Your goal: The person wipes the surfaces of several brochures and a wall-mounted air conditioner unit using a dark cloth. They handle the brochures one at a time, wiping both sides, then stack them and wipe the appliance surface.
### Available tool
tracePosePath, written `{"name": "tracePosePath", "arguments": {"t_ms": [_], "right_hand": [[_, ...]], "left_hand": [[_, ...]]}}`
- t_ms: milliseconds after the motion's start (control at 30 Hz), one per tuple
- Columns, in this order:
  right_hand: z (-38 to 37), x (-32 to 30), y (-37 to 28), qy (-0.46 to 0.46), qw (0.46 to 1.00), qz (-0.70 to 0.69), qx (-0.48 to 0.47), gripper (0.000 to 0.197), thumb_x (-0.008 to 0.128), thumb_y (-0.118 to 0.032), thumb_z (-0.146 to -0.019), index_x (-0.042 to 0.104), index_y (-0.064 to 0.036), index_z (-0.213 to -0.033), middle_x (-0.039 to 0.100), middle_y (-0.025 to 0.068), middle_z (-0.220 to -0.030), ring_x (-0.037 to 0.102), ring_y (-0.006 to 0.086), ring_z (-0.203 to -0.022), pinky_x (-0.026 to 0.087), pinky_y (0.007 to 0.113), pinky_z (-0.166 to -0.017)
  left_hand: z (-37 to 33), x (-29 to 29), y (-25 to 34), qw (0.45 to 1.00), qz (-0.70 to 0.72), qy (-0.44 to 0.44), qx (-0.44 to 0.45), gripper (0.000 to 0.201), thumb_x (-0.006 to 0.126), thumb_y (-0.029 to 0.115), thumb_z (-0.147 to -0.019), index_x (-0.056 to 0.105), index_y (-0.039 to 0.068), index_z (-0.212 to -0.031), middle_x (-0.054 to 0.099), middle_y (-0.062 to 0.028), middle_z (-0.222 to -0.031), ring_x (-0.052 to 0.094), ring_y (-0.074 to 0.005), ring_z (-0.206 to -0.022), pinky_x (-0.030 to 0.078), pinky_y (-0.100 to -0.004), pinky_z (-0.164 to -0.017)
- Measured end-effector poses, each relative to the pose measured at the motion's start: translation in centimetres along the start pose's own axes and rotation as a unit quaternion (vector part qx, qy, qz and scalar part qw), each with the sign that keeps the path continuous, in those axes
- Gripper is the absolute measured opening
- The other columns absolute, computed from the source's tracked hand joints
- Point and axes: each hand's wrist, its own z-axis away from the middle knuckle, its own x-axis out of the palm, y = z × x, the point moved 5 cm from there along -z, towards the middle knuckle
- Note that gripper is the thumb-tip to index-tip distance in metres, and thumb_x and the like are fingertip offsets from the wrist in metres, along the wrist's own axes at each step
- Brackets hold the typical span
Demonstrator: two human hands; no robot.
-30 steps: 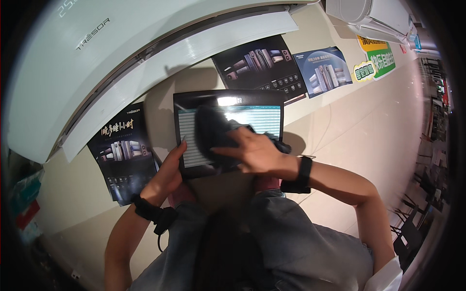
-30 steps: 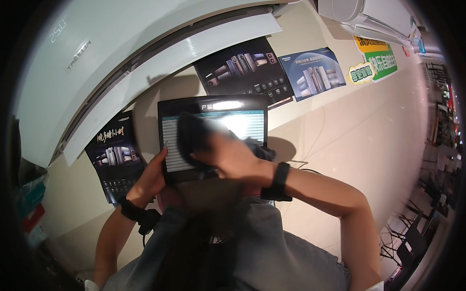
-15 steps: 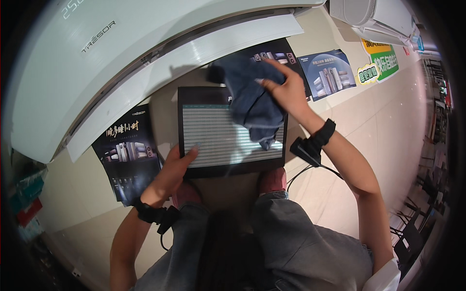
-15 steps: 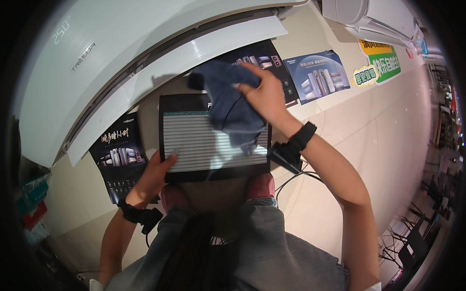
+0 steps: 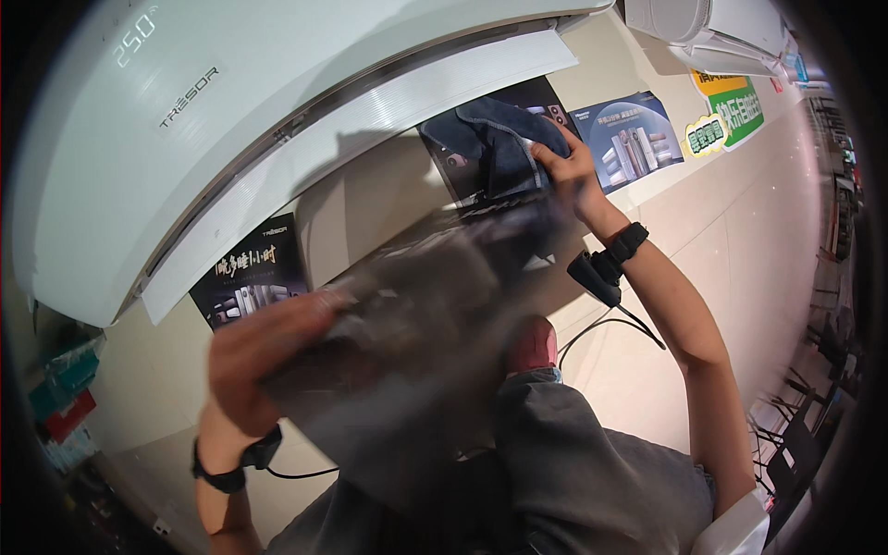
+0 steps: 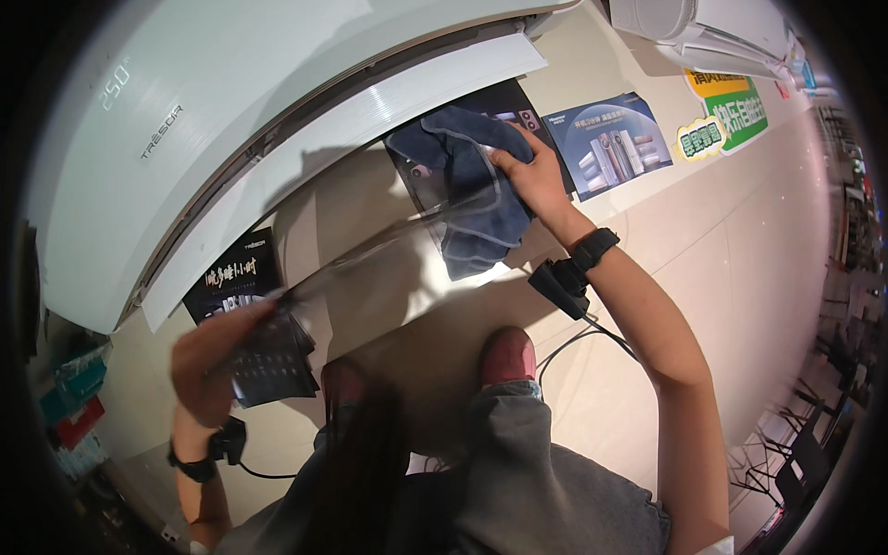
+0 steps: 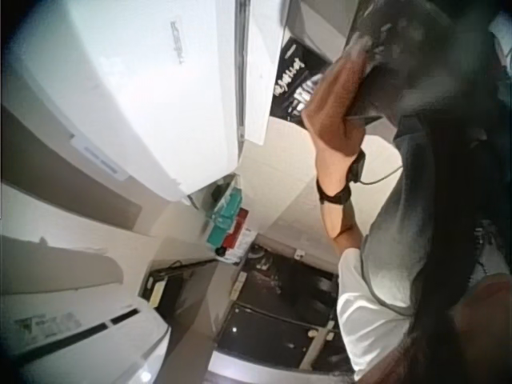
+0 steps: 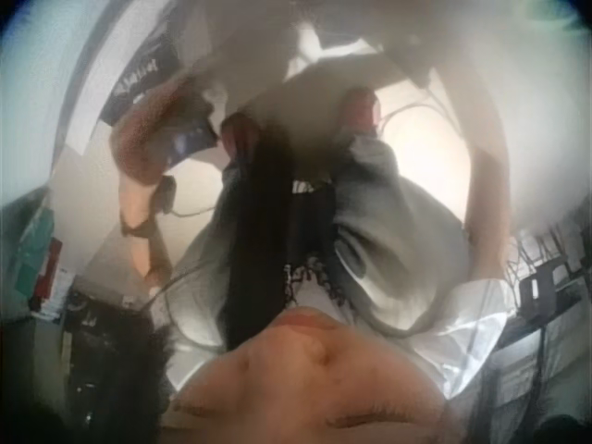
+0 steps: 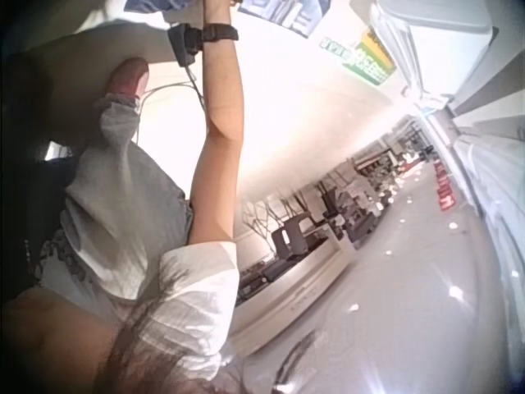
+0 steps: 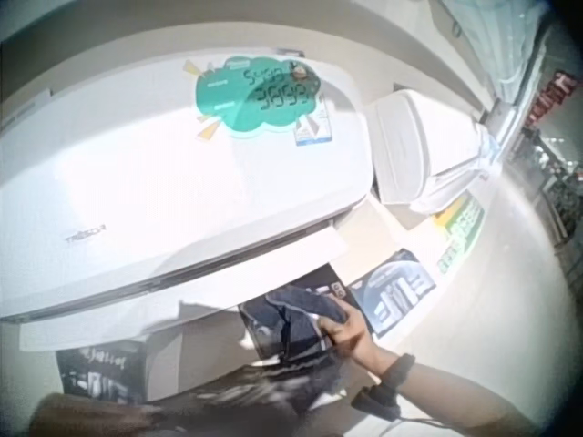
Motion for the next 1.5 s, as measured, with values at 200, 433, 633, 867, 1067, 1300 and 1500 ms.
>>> {"name": "tracePosePath", "arguments": {"t_ms": [200,433,633,867,1067,1300,1500], "right_hand": [[0.5,-0.4,-0.2,0.011,1.000,-0.004,0.012,0.048,0.071,-0.010,-0.084,0.058,-0.0006,-0.129,0.068,0.0099,-0.112,0.063,0.0137,-0.099,0.049,0.027,-0.089],[1.1,-0.2,-0.9,0.006,1.000,-0.001,-0.006,0.047,0.071,-0.010,-0.085,0.058,-0.0006,-0.129,0.067,0.0095,-0.112,0.063,0.0139,-0.099,0.049,0.027,-0.088],[1.1,-0.6,-0.3,0.013,1.000,-0.010,-0.011,0.047,0.071,-0.011,-0.085,0.058,-0.0004,-0.129,0.068,0.0098,-0.112,0.063,0.0140,-0.099,0.049,0.027,-0.089],[7.0,4.1,-5.5,-0.068,0.992,-0.107,0.009,0.047,0.072,-0.009,-0.083,0.058,0.0009,-0.127,0.068,0.0084,-0.112,0.063,0.0114,-0.099,0.051,0.027,-0.088],[14.5,10.2,-10.2,-0.269,0.944,-0.173,0.077,0.048,0.069,-0.017,-0.089,0.054,-0.0032,-0.132,0.064,0.0101,-0.121,0.059,0.0144,-0.111,0.047,0.030,-0.096],[11.3,8.2,-7.8,-0.240,0.919,0.052,-0.307,0.050,0.067,-0.018,-0.088,0.053,-0.0068,-0.134,0.059,0.0197,-0.125,0.058,0.0288,-0.116,0.048,0.036,-0.093],[6.6,3.7,-1.3,-0.121,0.810,0.500,-0.283,0.071,0.058,-0.047,-0.089,0.042,-0.0056,-0.144,0.025,0.0261,-0.153,0.018,0.0409,-0.145,0.018,0.056,-0.114]], "left_hand": [[4.6,7.8,-3.4,0.936,-0.262,-0.039,0.233,0.031,0.065,0.014,-0.081,0.070,0.021,-0.111,0.066,-0.0098,-0.122,0.063,-0.0336,-0.114,0.052,-0.0415,-0.093],[15.6,5.6,-15.2,0.938,-0.336,0.027,0.080,0.037,0.064,0.003,-0.083,0.064,0.015,-0.118,0.062,-0.0149,-0.126,0.056,-0.0399,-0.122,0.047,-0.0536,-0.097],[19.2,6.2,-20.3,0.938,-0.305,-0.151,-0.073,0.085,0.072,0.013,-0.064,0.040,0.005,-0.142,0.027,-0.0259,-0.152,0.020,-0.0485,-0.142,0.014,-0.0631,-0.114],[9.1,8.1,-12.8,0.997,-0.055,-0.035,-0.041,0.075,0.062,0.035,-0.085,0.034,0.006,-0.148,0.041,-0.0253,-0.143,0.039,-0.0429,-0.134,0.029,-0.0504,-0.111],[0.1,15.5,-7.6,0.628,0.729,-0.075,-0.262,0.064,0.035,0.049,-0.102,0.032,0.006,-0.149,0.044,-0.0138,-0.145,0.044,-0.0275,-0.132,0.032,-0.0438,-0.113],[-0.7,16.1,-9.7,0.783,0.547,-0.189,-0.226,0.056,0.037,0.042,-0.103,0.035,0.006,-0.146,0.047,-0.0124,-0.142,0.047,-0.0252,-0.129,0.037,-0.0410,-0.111],[2.3,15.1,-11.5,0.927,0.299,-0.197,-0.113,0.051,0.040,0.037,-0.103,0.038,0.005,-0.144,0.049,-0.0116,-0.140,0.049,-0.0233,-0.127,0.040,-0.0392,-0.109]]}}
